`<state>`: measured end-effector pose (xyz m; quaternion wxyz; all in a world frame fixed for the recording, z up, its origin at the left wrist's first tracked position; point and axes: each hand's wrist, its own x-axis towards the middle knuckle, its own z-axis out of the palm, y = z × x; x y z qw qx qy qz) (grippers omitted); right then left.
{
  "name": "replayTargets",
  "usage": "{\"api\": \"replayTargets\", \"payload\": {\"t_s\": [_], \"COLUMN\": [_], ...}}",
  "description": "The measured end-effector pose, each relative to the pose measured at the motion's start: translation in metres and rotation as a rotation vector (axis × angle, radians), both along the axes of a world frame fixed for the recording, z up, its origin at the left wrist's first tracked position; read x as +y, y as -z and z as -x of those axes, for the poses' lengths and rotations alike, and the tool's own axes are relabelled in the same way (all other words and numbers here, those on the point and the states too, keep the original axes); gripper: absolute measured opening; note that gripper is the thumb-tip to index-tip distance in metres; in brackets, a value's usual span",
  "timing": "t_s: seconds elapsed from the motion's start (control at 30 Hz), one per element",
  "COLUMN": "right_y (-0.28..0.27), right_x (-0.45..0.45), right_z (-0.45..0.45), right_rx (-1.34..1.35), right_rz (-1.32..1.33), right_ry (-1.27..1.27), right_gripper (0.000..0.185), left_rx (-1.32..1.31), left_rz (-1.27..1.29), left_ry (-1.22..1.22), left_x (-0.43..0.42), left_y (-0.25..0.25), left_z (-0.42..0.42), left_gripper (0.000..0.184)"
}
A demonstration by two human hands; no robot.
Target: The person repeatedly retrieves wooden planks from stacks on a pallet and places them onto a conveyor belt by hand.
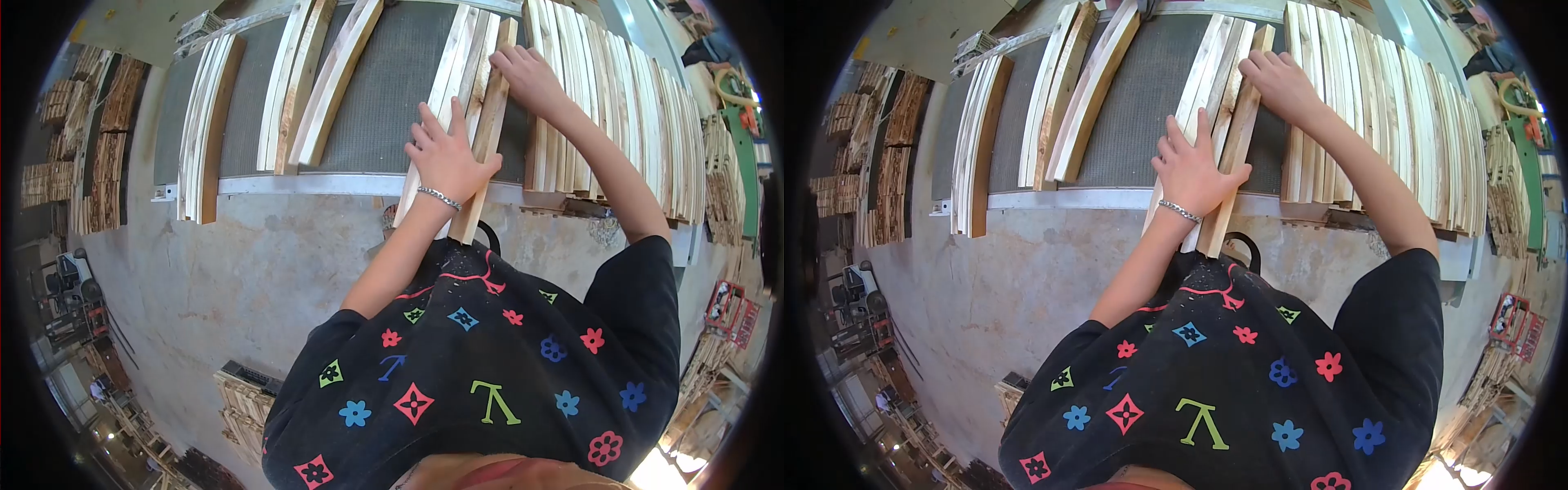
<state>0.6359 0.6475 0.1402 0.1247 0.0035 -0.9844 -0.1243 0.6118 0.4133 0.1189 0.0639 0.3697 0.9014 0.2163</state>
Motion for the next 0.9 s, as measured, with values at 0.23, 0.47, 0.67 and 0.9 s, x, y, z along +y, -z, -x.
{"api": "replayTargets", "payload": {"t_s": [0.23,0.47,0.67,0.9], "right_y": [0.04,0.026,0.035,0.035], "right_x": [-0.019,-0.06,-0.067,-0.072], "right_z": [0.006,-0.023,-0.029,-0.036], "right_rx": [0.228,0.183,0.252,0.241], "right_rz": [0.495,0.71,0.653,0.69], "right_ry": [0.152,0.285,0.211,0.2], "right_gripper": [0.038,0.044,0.048,0.05], "left_rx": [0.099,0.184,0.182,0.163], "left_rz": [-0.009,-0.033,-0.018,0.023], "left_ry": [0.021,0.013,0.023,0.021], "left_x": [0.004,0.007,0.008,0.007], "left_y": [0.015,0.023,0.021,0.012], "left_z": [0.006,-0.001,-0.001,-0.003], "left_gripper": [0.096,0.102,0.106,0.111]}}
